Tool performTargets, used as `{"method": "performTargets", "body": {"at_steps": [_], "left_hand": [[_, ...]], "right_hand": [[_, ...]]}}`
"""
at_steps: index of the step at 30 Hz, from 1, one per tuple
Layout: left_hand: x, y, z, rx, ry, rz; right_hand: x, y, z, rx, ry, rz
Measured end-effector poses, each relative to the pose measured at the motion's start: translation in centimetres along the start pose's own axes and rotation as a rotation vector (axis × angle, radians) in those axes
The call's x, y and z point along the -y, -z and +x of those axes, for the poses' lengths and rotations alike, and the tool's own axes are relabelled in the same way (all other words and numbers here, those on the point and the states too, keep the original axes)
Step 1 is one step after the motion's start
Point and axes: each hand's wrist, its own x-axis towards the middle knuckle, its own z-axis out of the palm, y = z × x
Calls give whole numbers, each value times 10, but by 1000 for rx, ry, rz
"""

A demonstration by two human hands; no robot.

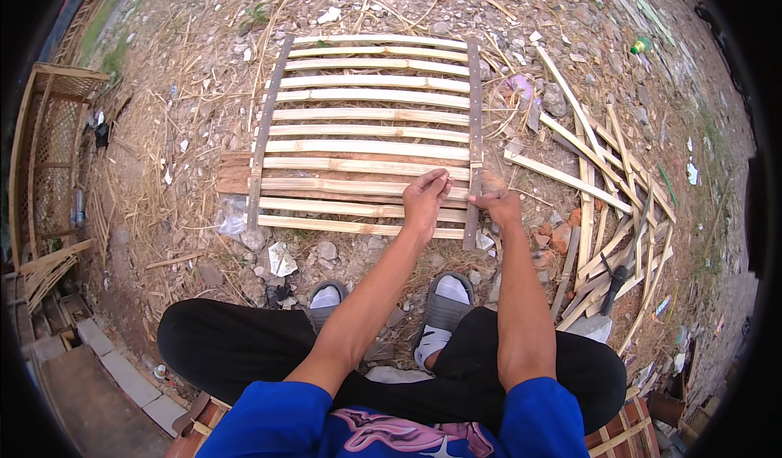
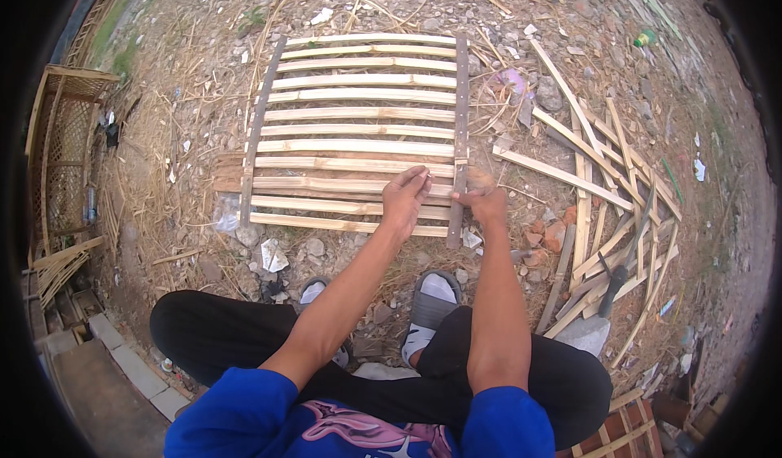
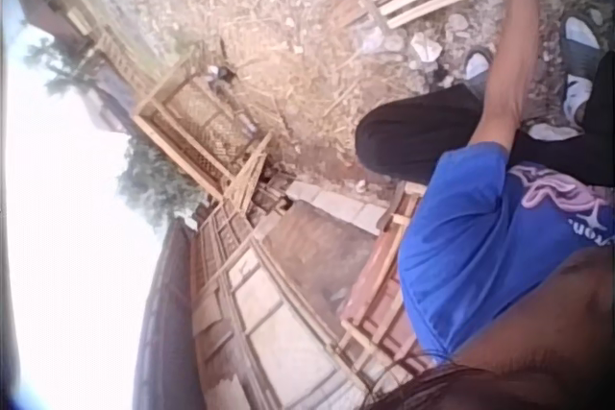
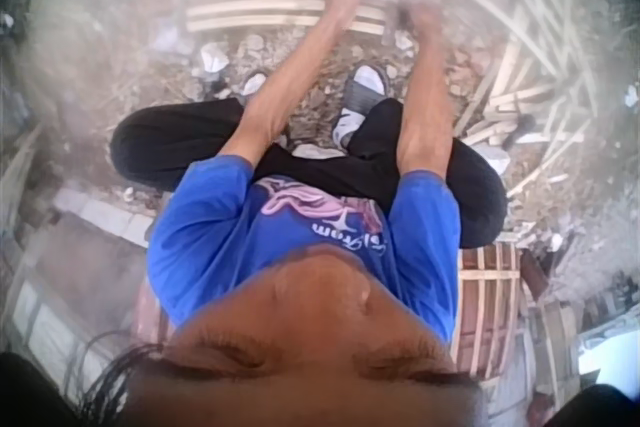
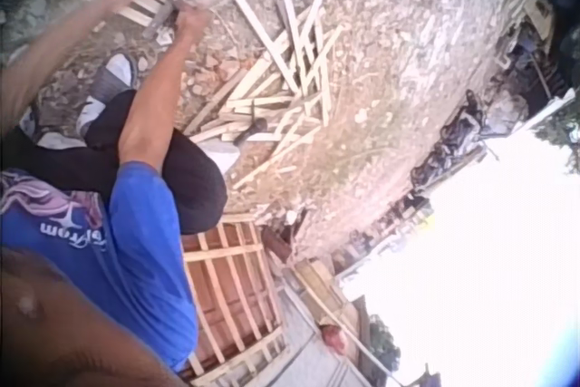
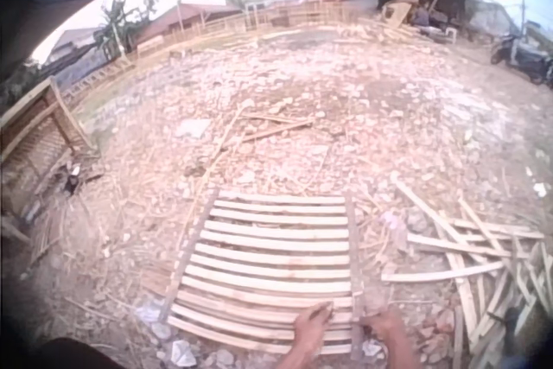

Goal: The person aligns bamboo slats along a wooden strip, inserts nails by hand, and secures them in place using a hammer.

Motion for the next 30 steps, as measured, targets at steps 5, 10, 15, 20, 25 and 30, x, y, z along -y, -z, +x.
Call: {"method": "performTargets", "body": {"at_steps": [5, 10, 15, 20, 25, 30], "left_hand": [[1, 2, -24, -70, 66, -234], [5, 8, -38, -61, 57, -308], [-1, 11, -43, -20, 37, -180], [-4, 11, -44, 3, -9, -18], [-12, 17, -39, -23, -57, 93], [-38, 43, -26, -96, -112, 67]], "right_hand": [[9, 0, -10, -8, 6, 16], [16, 2, -15, -3, -58, 32], [16, -2, -14, 13, -47, 66], [15, 4, -16, 26, -71, 70], [12, 4, -11, 6, -69, 16], [11, 0, -11, 60, -37, 71]]}}
